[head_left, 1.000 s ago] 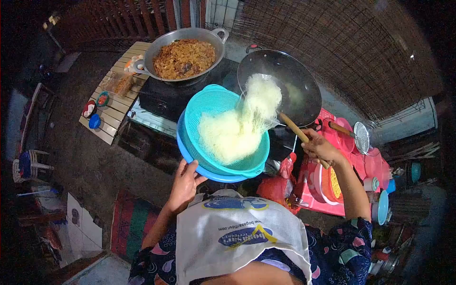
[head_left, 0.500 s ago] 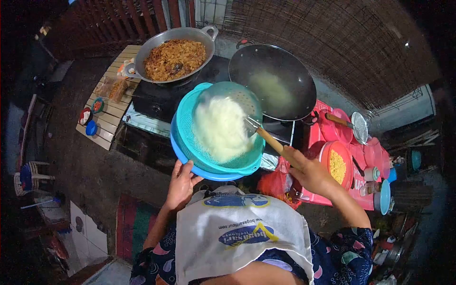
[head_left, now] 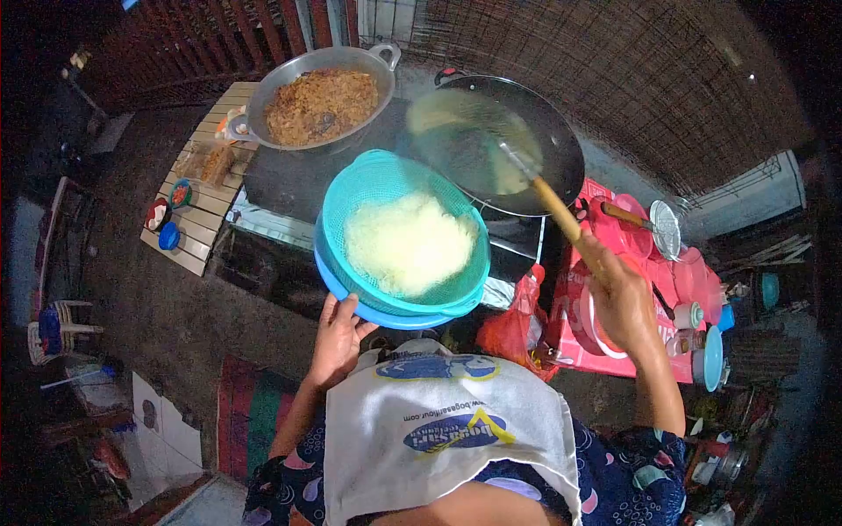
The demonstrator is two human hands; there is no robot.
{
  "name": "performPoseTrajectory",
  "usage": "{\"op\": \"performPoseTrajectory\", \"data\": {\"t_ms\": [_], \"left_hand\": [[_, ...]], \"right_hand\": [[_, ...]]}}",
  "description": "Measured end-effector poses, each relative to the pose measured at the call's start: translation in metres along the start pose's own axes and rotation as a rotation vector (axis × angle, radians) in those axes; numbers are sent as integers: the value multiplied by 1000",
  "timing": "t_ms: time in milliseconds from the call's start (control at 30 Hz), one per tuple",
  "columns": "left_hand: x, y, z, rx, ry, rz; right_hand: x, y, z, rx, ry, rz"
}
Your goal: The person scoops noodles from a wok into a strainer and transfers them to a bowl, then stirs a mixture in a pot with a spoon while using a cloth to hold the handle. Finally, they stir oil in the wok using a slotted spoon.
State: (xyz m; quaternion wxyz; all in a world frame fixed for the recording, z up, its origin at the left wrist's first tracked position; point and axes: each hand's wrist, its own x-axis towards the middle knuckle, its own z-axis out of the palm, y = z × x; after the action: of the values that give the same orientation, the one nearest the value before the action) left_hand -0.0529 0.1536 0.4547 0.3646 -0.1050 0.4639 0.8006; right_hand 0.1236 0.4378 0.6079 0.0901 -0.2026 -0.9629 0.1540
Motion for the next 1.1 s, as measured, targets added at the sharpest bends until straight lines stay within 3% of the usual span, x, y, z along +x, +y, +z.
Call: {"op": "performPoseTrajectory", "data": {"t_ms": [67,167,267,467,600,667,800,933,1100], "left_hand": [[-1,0,1,10,9,-2],[-1,-1,2,51,-6,3],[0,-2,0,33,-16,4],[2,-4,-2,-17,4,-14],[2,-3,-3,-7,-8,-10],[2,-4,-4,-14,-6,-3],[1,-4,-4,-13,-15,-1],[0,-1,0,-1,9,-6],[1,-3,-6,-19,-42,13]], "right_hand": [[3,16,1,75,-24,165],[5,42,13,73,-84,193],[5,27,5,-18,-170,192],[-2,0,-13,201,-136,114],[21,17,15,196,-74,116],[37,36,37,128,-79,253],[53,51,62,117,-40,126],[31,25,26,123,-13,9],[26,26,2,110,6,6]]}}
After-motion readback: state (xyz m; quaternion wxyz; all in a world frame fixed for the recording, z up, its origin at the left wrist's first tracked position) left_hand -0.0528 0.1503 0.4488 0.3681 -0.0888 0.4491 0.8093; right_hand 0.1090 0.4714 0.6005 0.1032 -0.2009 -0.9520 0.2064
